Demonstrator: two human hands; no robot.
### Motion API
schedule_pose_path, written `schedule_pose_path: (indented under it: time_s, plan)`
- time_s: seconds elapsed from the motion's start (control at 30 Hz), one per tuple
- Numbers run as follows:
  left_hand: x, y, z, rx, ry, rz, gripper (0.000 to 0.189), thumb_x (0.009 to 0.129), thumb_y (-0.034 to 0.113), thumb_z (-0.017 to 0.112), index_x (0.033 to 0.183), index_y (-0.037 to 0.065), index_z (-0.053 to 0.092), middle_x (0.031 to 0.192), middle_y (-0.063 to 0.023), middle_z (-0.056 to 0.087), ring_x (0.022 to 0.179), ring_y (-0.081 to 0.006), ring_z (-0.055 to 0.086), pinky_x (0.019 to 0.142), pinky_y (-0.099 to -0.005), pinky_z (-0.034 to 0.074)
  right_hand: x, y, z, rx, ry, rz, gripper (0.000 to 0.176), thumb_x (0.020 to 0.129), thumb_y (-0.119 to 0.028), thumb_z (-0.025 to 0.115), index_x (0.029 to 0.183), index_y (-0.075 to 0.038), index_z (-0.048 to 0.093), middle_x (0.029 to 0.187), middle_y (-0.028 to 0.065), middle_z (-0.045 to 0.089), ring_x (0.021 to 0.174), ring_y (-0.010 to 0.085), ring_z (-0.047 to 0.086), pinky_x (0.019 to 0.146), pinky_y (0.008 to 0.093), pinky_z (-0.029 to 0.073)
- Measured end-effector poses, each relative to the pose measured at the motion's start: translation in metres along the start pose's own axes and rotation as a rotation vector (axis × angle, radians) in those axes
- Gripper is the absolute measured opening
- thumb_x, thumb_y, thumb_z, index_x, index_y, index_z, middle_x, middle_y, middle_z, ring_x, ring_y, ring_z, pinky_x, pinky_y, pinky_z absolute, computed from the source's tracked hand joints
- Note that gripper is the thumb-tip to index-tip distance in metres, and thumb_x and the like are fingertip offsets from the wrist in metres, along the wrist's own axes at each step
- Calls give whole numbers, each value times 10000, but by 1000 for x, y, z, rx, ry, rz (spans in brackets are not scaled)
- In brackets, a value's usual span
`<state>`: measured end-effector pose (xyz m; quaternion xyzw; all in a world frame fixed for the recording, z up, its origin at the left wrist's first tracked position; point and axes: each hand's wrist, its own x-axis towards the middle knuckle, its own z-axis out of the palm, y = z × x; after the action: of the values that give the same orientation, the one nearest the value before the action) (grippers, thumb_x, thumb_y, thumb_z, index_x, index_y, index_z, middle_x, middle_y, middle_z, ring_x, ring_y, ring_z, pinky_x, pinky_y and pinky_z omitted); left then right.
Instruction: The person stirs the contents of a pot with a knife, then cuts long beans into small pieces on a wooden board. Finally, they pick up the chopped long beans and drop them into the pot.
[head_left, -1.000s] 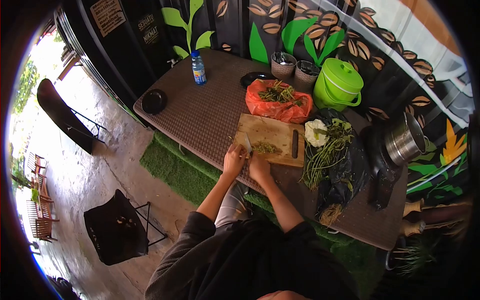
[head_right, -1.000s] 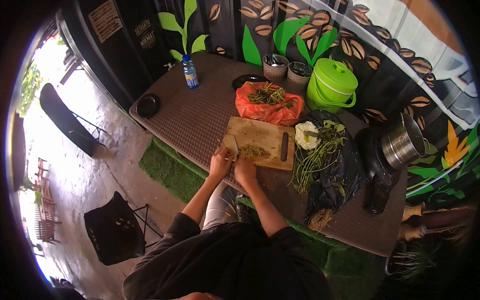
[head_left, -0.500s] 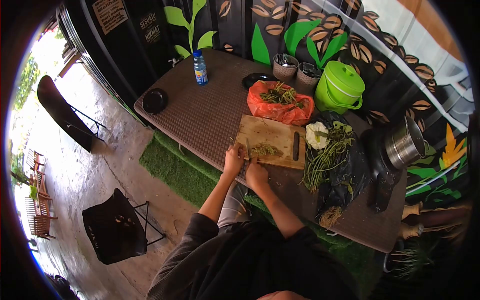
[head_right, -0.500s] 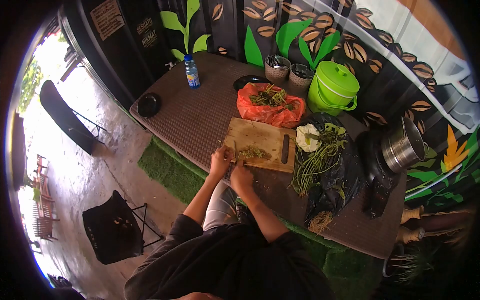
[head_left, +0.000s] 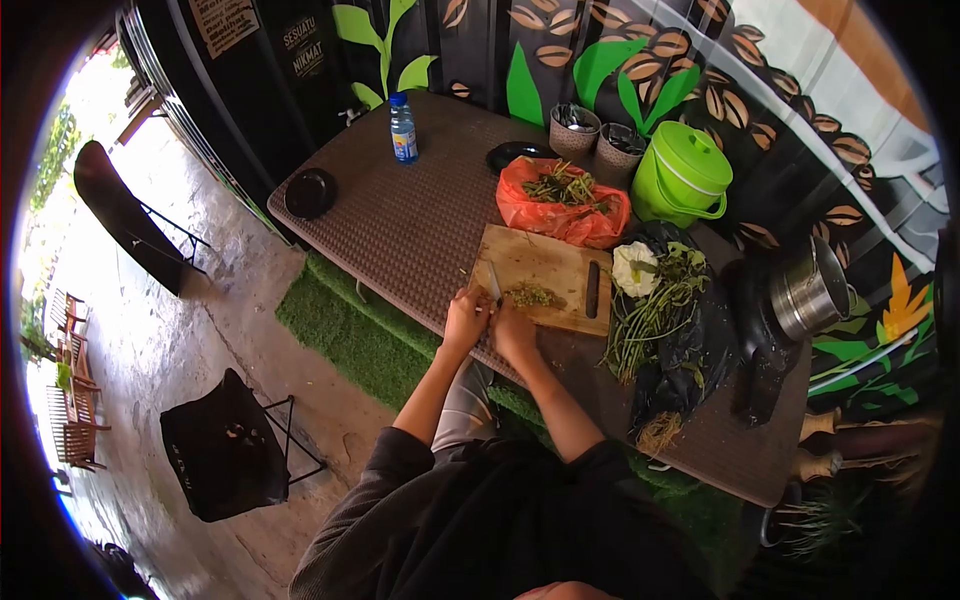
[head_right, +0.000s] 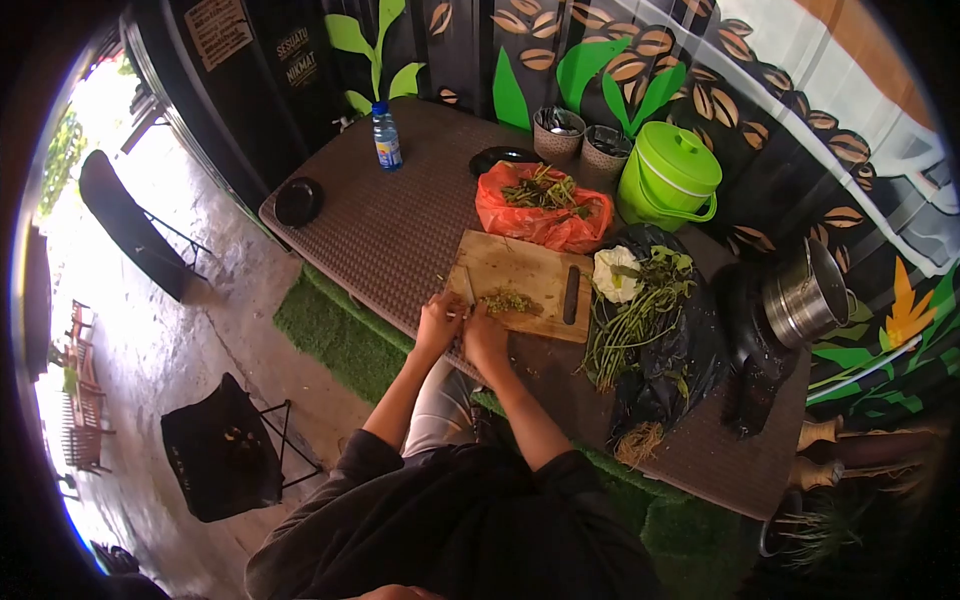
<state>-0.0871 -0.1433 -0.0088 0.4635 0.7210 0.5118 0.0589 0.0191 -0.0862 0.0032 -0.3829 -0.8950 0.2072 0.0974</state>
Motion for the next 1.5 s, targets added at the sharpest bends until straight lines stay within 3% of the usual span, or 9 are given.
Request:
schedule_pose_path:
  time_s: [0.1,0.27,0.37,0.6,0.73,0.83,1.1,1.27,1.5]
  plan:
    - [4,-5,2,-43,22,39,137,740,7,657,867,-30,620,751,-131,665,711,-213,681,640,-313,559,-9,-10,-10,50,-71,183,266,892,-237,499,1018,-16,420,755,210,652,719,389,650,640,481,524]
    - [10,2,-3,-97,-17,-78,174,699,-23,637,868,-59,615,742,-170,656,710,-250,668,643,-328,538,-17,-8,5,11,56,75,395,948,-257,417,1184,57,371,724,218,637,668,394,632,567,489,507]
    - [11,3,-4,-105,-39,-120,139,711,8,656,843,-21,625,731,-107,676,696,-181,685,621,-285,529,-4,-3,-1,46,-115,96,465,939,-256,436,1247,75,328,736,213,645,659,387,641,583,471,527]
    - [8,1,0,-80,12,-89,140,698,-14,645,829,-44,609,717,-148,657,690,-237,673,626,-316,533,-12,-10,2,13,23,110,404,927,-237,452,1184,65,379,738,253,632,668,392,635,543,494,495]
    - [9,-7,3,-34,19,-60,151,703,24,664,846,-10,633,744,-103,681,696,-175,684,629,-287,527,9,24,-2,77,-17,34,288,922,-265,462,971,19,464,742,243,618,678,389,621,624,501,502]
    - [16,-1,-2,-26,-41,-52,168,716,27,663,878,-14,638,759,-105,682,729,-163,684,633,-279,526,9,36,-23,807,-323,224,337,979,-296,353,1000,20,469,492,70,440,468,181,517,448,354,451]
    - [28,-5,8,-272,-105,-160,270,750,143,738,940,-20,635,808,-83,685,723,-151,677,587,-261,516,-16,41,-54,1219,-319,422,391,994,-353,304,815,-48,471,481,48,420,404,155,408,425,315,417]
    - [26,28,12,108,-7,13,581,696,312,786,1131,11,546,1013,-148,610,989,-312,513,835,-405,437,-27,40,-49,1197,-253,258,386,1002,-339,293,833,-43,474,484,45,403,408,151,396,423,317,409]
    - [35,16,31,16,105,-110,579,695,305,790,1125,17,530,980,-140,591,971,-324,479,877,-419,394,-43,35,-56,1257,-276,337,383,1003,-358,308,889,-34,476,484,42,394,410,143,389,426,309,398]
